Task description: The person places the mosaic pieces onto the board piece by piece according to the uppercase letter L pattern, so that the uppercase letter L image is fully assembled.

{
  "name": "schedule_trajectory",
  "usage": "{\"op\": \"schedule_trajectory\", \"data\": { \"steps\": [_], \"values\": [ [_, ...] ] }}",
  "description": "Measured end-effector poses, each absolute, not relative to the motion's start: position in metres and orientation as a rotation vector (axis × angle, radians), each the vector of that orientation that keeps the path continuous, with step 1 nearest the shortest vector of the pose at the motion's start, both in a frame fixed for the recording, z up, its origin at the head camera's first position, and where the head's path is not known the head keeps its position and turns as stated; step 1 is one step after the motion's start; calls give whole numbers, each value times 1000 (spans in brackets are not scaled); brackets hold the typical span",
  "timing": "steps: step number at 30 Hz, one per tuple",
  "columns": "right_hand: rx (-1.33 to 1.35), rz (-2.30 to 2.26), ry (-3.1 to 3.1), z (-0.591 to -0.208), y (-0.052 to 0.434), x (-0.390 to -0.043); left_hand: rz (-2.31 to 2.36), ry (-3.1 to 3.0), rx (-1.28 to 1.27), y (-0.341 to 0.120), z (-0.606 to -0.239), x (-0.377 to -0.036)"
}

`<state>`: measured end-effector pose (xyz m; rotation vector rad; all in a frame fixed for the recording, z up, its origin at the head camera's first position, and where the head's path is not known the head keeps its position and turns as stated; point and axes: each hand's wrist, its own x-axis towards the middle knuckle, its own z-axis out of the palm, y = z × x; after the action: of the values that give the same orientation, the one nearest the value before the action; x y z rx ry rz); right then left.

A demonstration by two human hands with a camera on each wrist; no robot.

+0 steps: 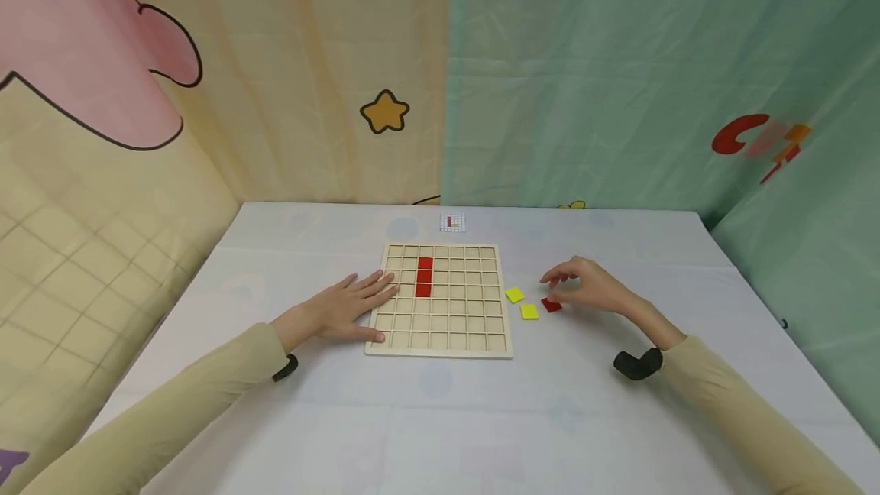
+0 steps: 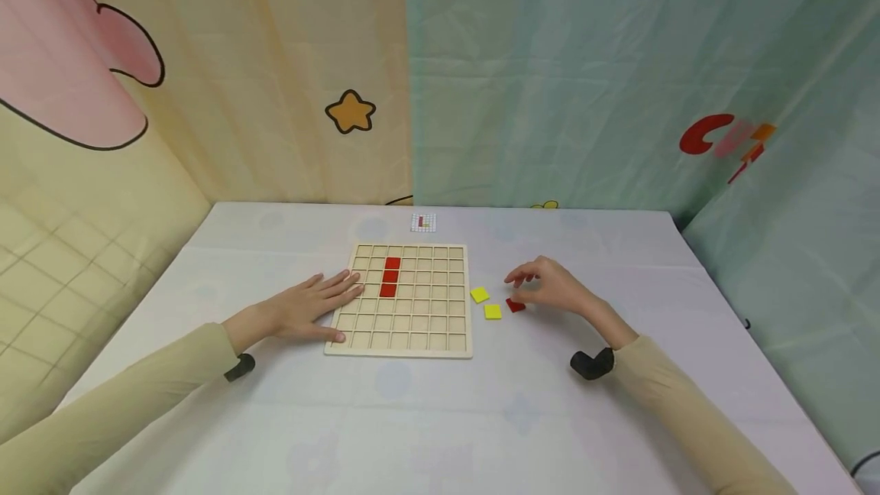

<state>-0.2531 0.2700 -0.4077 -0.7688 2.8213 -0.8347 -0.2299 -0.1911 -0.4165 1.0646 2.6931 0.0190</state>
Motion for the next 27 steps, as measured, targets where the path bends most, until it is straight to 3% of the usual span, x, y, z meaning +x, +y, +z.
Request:
{"op": "schedule_trajectory", "data": {
  "steps": [27],
  "values": [
    [-835, -748, 2844, -423, 284, -248, 29, 2686, 1052, -191, -416, -231]
  ]
}}
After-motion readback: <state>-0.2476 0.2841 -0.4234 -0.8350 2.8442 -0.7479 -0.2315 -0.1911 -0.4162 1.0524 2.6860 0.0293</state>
